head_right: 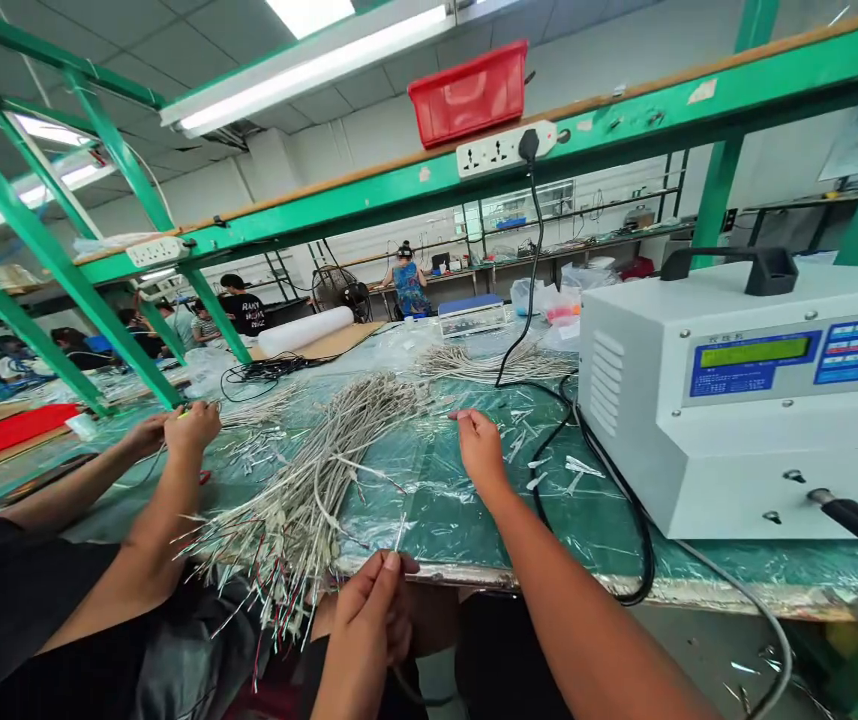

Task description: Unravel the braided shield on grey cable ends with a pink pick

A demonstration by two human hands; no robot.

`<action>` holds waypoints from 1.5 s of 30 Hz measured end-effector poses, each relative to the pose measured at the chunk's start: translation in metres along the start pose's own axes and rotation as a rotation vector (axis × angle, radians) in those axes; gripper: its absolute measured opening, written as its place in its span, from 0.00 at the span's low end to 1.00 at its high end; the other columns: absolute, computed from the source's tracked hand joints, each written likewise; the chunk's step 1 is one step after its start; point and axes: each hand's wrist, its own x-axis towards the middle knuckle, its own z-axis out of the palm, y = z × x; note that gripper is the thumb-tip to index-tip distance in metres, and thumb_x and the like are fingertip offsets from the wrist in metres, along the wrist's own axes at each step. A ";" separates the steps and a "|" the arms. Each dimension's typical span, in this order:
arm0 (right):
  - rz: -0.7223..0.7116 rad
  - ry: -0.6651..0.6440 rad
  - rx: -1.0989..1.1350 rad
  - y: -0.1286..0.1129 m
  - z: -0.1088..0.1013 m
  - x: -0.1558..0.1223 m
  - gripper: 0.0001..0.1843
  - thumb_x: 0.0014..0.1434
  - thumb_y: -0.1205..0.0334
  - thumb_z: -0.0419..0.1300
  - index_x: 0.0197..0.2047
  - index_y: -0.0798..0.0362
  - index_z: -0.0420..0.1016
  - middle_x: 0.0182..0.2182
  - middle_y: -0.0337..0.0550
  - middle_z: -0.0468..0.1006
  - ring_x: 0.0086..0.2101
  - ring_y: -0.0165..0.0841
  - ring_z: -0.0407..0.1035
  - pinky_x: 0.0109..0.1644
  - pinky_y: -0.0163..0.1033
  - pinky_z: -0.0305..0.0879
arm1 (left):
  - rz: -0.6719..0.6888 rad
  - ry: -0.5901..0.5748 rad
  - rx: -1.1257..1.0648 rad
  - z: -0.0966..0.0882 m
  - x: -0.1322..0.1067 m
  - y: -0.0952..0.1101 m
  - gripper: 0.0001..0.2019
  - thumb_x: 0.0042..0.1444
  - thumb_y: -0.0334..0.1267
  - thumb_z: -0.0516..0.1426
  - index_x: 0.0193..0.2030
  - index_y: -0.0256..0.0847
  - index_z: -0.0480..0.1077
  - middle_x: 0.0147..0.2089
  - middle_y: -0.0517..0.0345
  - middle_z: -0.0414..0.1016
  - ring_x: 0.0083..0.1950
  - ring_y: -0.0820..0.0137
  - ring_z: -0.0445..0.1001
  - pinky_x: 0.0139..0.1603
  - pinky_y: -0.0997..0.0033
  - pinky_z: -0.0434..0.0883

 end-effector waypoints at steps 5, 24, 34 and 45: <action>0.141 -0.013 0.074 -0.013 0.003 -0.001 0.17 0.66 0.58 0.59 0.55 0.55 0.69 0.51 0.48 0.73 0.46 0.38 0.73 0.48 0.49 0.73 | 0.048 -0.010 -0.043 0.022 0.023 0.010 0.29 0.41 0.67 0.62 0.29 0.39 0.66 0.15 0.75 0.46 0.14 0.84 0.40 0.12 0.82 0.43; 0.194 -0.738 -0.037 -0.049 -0.035 -0.010 0.20 0.56 0.44 0.63 0.38 0.53 0.78 0.27 0.39 0.75 0.31 0.34 0.66 0.36 0.36 0.58 | 0.123 0.047 -0.154 0.055 0.077 0.006 0.23 0.50 0.60 0.60 0.32 0.43 0.61 0.15 0.74 0.51 0.13 0.81 0.44 0.12 0.80 0.46; 0.302 -0.376 0.153 -0.050 -0.050 0.007 0.24 0.54 0.39 0.61 0.32 0.55 0.73 0.17 0.27 0.51 0.19 0.24 0.44 0.23 0.33 0.41 | 0.034 -0.029 -0.258 0.065 0.088 0.010 0.20 0.53 0.54 0.62 0.33 0.45 0.57 0.17 0.76 0.48 0.15 0.82 0.39 0.12 0.84 0.44; 0.345 -0.643 0.097 -0.058 -0.046 -0.011 0.18 0.53 0.48 0.67 0.34 0.57 0.75 0.18 0.28 0.55 0.21 0.24 0.47 0.25 0.33 0.43 | 0.034 -0.025 -0.214 0.060 0.083 0.011 0.15 0.60 0.52 0.57 0.37 0.43 0.61 0.19 0.74 0.47 0.18 0.80 0.41 0.15 0.83 0.46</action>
